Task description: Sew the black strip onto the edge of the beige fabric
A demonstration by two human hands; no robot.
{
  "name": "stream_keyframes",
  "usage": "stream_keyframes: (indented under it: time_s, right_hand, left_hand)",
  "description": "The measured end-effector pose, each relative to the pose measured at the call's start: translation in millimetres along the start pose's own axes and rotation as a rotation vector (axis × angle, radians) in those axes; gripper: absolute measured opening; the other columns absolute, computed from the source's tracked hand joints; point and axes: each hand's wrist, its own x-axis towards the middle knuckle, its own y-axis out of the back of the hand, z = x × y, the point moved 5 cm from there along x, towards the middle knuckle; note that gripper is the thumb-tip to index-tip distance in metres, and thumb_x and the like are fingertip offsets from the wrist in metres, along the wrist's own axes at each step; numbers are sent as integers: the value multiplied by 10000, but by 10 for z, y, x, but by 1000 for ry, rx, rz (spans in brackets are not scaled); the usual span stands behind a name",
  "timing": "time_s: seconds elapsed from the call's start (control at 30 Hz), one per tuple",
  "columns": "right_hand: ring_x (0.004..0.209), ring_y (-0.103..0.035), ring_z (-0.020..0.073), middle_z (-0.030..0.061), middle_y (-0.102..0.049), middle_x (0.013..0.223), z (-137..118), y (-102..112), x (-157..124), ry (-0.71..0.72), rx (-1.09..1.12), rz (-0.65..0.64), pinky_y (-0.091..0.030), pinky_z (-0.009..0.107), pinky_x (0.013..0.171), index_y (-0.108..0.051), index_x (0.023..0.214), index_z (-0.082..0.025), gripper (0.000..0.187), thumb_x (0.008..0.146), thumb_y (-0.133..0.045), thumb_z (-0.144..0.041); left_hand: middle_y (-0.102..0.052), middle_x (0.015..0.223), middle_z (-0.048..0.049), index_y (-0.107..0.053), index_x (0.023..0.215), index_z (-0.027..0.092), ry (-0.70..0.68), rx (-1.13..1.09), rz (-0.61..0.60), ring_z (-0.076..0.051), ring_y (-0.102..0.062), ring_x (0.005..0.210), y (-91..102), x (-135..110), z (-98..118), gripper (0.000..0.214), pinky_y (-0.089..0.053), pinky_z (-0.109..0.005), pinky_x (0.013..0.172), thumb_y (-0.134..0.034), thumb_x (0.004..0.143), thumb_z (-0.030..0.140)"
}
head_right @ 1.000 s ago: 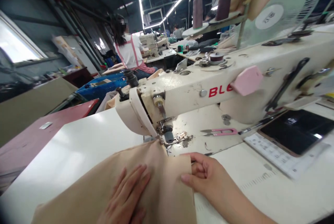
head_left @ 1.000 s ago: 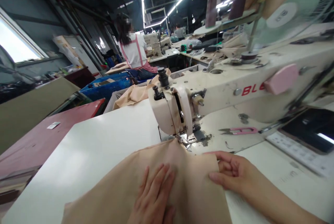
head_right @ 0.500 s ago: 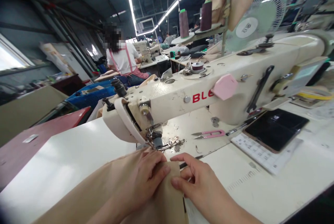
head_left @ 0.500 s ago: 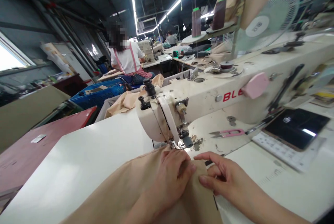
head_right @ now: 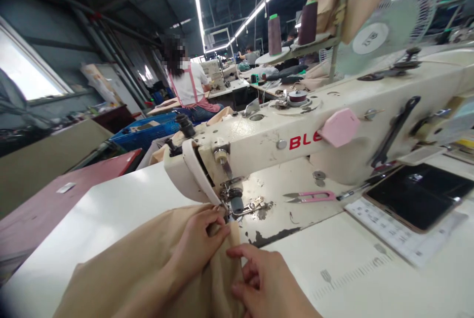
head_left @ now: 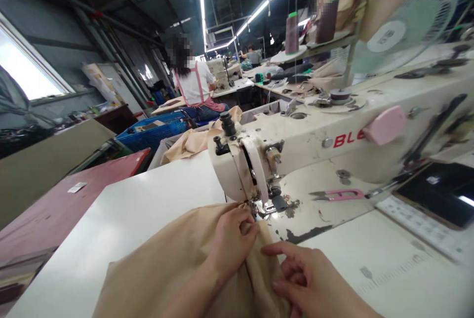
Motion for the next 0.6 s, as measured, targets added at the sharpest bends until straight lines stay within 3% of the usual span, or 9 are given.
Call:
stream_keyframes:
  time_s: [0.2,0.6]
  right_hand:
    - [429,-623,156,-66,-544,544,-10,40,119,-5,5,-18,-418,195,355,-554,1093,-133,425,676,-493,-186]
    - [354,-544,132,-74,-517,509,44,63,271,-30,9,-22,-441,226,360,-535,1176,-94,566,647,-536,-294]
  left_hand:
    - [-509,612,26,-469,556,160,61,12,61,-115,-477,626,-11,59,-35,150,-326,-211,589,-528,683,106]
    - [-500,508,30,-562,561,147,120,6,88,-102,-447,514,-17,150,-153,111,-312,-192,505,-513,660,134]
